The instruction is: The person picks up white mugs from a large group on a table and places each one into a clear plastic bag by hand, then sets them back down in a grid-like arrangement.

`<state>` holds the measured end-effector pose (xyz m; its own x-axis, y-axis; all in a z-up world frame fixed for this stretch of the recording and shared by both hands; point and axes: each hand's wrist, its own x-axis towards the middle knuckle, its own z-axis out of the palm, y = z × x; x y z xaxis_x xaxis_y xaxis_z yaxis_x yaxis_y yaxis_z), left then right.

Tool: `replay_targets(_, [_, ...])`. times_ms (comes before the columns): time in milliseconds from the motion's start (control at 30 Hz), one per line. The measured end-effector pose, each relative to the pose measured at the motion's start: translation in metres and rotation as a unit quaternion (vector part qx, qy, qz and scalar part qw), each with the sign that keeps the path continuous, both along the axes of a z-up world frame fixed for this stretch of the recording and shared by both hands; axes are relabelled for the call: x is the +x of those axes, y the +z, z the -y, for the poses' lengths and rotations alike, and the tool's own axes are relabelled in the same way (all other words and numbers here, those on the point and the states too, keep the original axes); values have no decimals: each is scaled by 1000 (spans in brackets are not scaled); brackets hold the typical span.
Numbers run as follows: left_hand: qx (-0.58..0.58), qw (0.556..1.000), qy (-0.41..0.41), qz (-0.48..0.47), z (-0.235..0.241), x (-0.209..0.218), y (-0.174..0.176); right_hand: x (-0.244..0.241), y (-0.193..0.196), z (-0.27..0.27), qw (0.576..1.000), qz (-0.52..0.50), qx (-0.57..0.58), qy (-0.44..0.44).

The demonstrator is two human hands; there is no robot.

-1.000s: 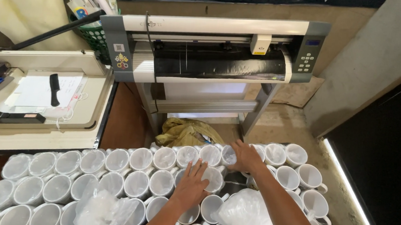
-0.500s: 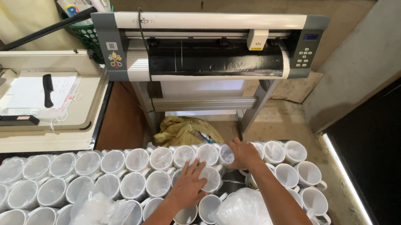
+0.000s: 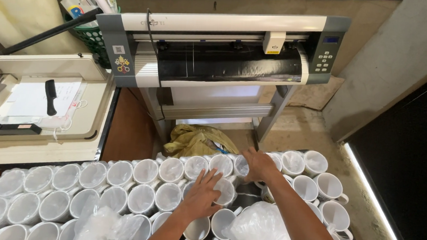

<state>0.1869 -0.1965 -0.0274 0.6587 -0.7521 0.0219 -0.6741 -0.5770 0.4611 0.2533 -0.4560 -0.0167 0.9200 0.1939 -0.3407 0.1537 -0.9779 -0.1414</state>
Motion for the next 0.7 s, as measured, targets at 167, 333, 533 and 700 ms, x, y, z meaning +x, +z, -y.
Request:
replay_targets(167, [9, 1000, -2, -14, 5, 4, -1, 2, -11, 3, 1000, 13, 6, -2])
replay_targets(333, [-2, 1000, -4, -6, 5, 7, -15, 2, -9, 2, 1000, 7, 11, 1])
replay_targets(533, [43, 998, 8, -44, 12, 9, 29, -1, 1, 7, 1000, -3, -3, 6])
replay_targets(700, [33, 992, 119, -14, 17, 40, -20, 27, -83, 79, 969, 115, 218, -29])
